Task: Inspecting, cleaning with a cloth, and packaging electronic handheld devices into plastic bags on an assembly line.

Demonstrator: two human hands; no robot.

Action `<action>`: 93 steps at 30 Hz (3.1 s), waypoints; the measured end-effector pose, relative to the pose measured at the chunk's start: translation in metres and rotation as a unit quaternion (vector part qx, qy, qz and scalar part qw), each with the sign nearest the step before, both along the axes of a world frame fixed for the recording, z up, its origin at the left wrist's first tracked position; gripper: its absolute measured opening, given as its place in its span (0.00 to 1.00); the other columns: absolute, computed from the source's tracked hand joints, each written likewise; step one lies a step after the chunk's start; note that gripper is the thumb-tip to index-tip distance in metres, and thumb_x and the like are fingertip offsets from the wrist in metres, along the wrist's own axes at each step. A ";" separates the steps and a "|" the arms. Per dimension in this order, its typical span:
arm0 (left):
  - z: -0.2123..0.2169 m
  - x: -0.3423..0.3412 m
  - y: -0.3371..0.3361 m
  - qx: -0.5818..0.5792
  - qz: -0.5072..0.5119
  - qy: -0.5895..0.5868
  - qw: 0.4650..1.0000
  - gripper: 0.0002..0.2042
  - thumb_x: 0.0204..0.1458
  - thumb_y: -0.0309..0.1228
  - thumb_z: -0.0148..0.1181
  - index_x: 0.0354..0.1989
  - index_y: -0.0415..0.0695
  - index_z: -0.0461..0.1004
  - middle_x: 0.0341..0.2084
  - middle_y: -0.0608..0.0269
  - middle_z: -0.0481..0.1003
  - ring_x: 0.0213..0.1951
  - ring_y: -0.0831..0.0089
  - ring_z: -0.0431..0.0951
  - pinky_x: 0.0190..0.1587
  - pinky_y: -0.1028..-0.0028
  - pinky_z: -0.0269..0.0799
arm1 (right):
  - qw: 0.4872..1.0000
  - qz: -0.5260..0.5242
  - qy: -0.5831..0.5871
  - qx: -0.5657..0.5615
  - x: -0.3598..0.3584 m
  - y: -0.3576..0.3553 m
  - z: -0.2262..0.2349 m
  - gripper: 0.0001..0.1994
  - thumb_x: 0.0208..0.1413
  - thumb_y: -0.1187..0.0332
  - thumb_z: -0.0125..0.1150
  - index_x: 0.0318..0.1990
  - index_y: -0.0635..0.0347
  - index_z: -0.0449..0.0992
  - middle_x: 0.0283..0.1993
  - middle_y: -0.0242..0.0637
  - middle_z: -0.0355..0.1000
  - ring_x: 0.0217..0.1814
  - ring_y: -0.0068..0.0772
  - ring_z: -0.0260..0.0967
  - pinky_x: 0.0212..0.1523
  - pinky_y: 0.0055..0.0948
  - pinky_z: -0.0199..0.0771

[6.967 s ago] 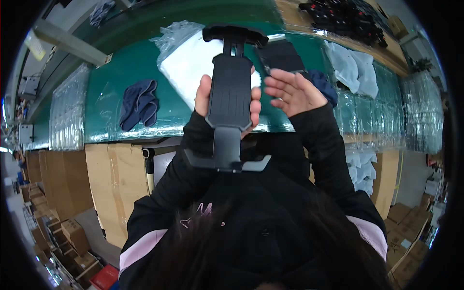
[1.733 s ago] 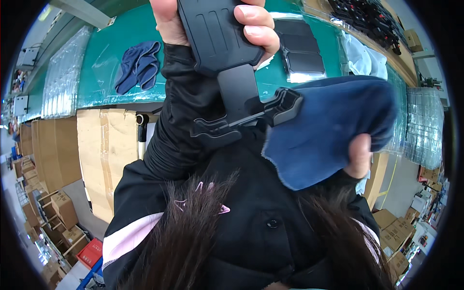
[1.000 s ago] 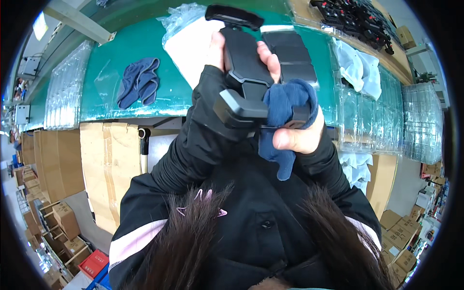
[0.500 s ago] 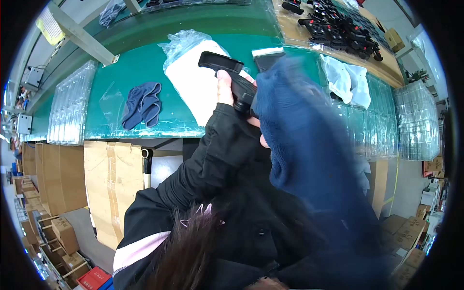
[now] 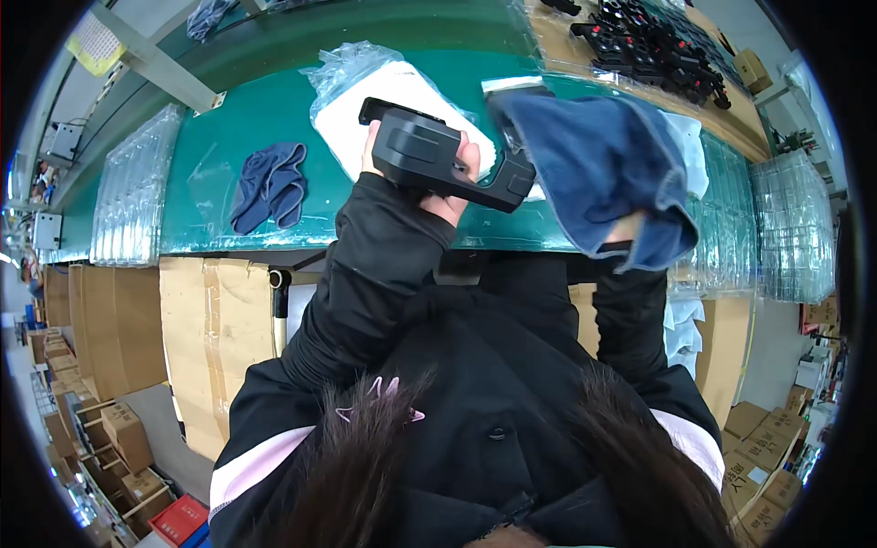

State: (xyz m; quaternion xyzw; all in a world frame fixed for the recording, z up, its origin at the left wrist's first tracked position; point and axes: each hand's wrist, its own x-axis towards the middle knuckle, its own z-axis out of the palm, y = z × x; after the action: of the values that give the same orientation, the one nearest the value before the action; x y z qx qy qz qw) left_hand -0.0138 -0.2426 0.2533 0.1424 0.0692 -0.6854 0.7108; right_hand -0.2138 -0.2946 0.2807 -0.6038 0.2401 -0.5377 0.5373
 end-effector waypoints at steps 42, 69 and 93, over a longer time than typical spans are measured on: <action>-0.030 0.008 -0.001 -0.037 -0.050 0.026 0.998 0.33 0.47 0.58 0.53 0.49 0.39 0.63 0.31 0.46 0.73 0.34 0.53 0.74 0.42 0.60 0.72 | 0.970 0.173 0.143 0.091 0.015 0.048 -0.025 0.11 0.54 0.67 0.51 0.41 0.65 0.69 0.31 0.38 0.70 0.32 0.29 0.70 0.33 0.22 0.71; -0.057 0.024 -0.005 -0.227 -0.161 0.060 0.959 0.40 0.47 0.50 0.57 0.53 0.24 0.51 0.43 0.50 0.66 0.52 0.59 0.61 0.60 0.63 0.54 | 0.925 -0.080 0.346 -0.137 0.040 0.069 -0.006 0.16 0.51 0.66 0.57 0.45 0.62 0.66 0.30 0.38 0.70 0.25 0.31 0.68 0.26 0.27 0.68; -0.015 0.025 0.048 -0.157 0.019 -0.670 0.726 0.39 0.34 0.39 0.70 0.55 0.33 0.59 0.36 0.55 0.72 0.37 0.65 0.75 0.42 0.68 0.71 | 0.950 0.198 -0.015 0.242 -0.003 0.050 -0.059 0.13 0.58 0.70 0.48 0.48 0.68 0.65 0.44 0.44 0.67 0.44 0.30 0.67 0.46 0.29 0.70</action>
State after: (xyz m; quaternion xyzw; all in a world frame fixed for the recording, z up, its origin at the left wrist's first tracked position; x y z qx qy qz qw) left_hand 0.0116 -0.1946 0.2384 0.4489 -0.5308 -0.3994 0.5977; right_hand -0.2170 -0.2442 0.2220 -0.4830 0.2307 -0.3552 0.7664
